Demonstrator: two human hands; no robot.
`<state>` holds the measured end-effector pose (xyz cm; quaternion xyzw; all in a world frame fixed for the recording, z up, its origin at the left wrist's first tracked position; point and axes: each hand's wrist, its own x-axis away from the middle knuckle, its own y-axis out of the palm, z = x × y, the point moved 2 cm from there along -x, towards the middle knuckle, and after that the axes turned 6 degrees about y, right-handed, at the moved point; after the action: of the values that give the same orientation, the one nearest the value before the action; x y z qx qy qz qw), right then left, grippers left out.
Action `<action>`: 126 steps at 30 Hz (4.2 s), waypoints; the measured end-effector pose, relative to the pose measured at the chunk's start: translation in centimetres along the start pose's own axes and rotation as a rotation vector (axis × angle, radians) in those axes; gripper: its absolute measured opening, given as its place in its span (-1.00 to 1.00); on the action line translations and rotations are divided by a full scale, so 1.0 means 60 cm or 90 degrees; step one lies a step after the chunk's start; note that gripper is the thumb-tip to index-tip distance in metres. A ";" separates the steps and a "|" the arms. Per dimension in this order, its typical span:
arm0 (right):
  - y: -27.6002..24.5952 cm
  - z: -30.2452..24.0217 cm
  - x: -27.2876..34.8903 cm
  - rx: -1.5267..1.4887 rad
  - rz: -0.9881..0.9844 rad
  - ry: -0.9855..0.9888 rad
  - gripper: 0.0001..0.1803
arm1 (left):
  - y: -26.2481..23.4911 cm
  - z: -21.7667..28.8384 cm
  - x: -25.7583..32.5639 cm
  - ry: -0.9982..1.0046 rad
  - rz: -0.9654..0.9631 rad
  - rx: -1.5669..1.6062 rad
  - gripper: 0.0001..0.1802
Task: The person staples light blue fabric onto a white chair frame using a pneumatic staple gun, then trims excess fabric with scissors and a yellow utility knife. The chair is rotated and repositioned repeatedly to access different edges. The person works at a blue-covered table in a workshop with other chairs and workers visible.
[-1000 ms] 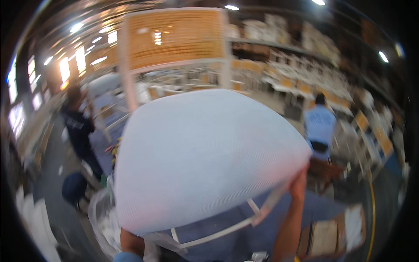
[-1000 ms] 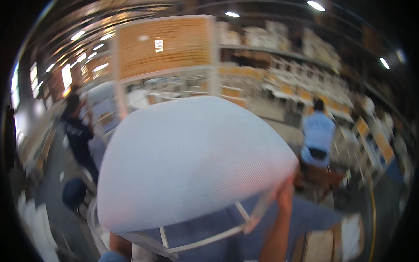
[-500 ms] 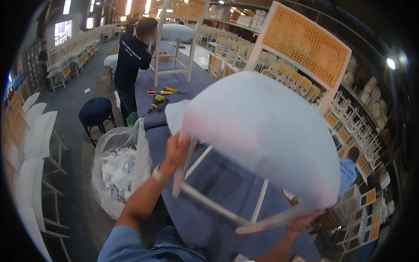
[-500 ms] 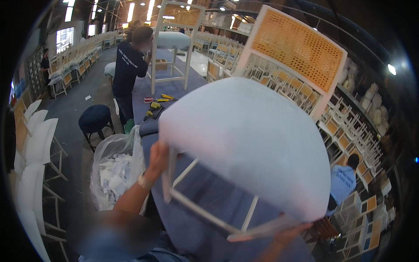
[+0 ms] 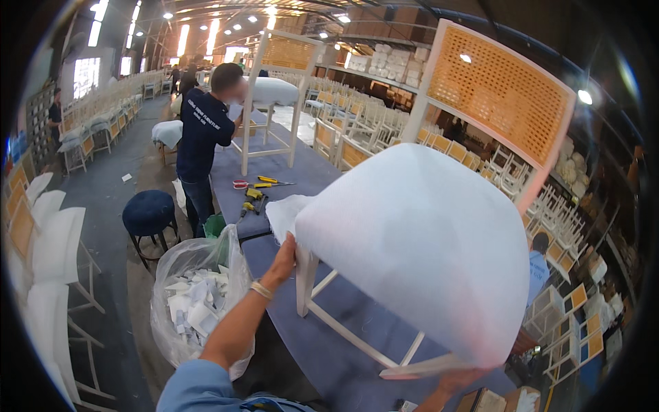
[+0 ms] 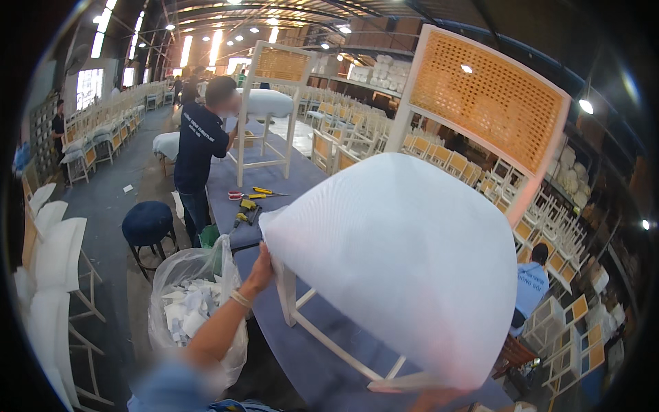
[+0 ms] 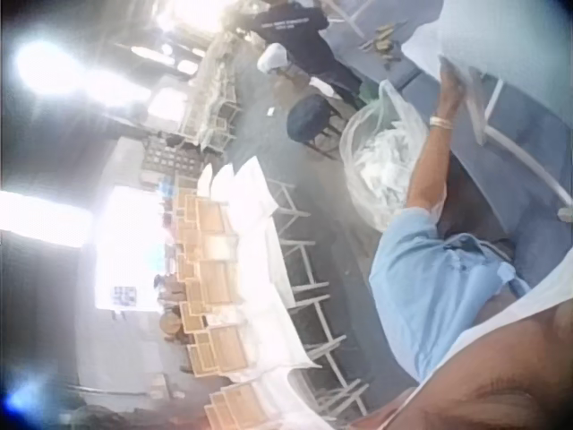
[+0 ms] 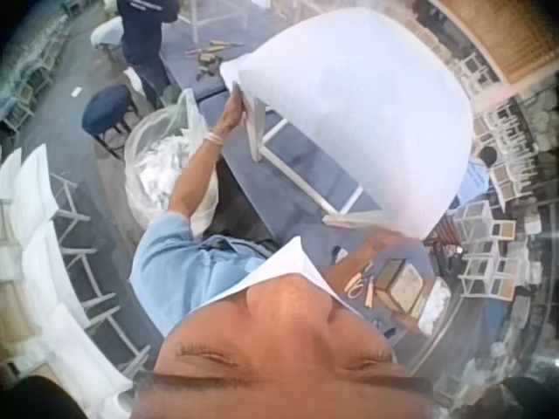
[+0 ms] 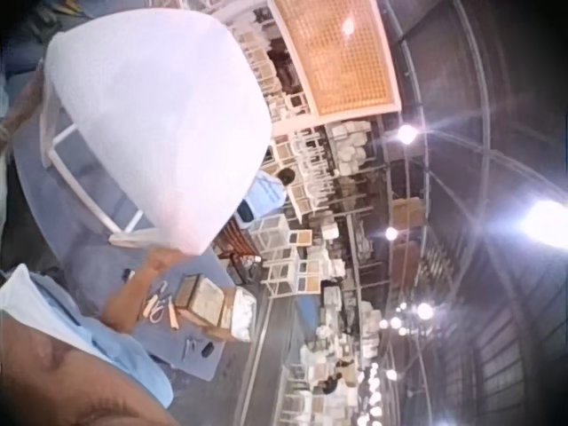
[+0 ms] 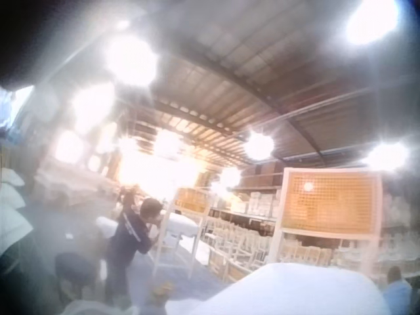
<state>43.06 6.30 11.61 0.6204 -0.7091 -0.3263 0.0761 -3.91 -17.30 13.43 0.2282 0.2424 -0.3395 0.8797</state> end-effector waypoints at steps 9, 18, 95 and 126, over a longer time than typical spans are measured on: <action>-0.012 -0.054 0.053 -0.041 0.109 -0.015 0.01 | -0.107 0.371 -0.252 0.319 -0.173 -0.165 0.14; 0.000 -0.078 0.068 -0.050 0.129 -0.038 -0.02 | -0.021 0.392 -0.336 0.218 -0.310 -0.340 0.07; -0.151 0.080 -0.076 0.012 -0.010 0.260 -0.62 | 0.384 0.059 0.259 0.092 0.074 -0.183 -0.33; -0.480 0.222 0.285 0.172 0.655 0.445 -0.44 | 0.326 0.370 -0.127 0.511 -0.235 -0.788 -0.36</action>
<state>56.40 -5.22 -19.84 0.2746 -0.8845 0.0661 0.3714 10.99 -13.15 39.77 -0.2452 0.7243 -0.1741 0.6204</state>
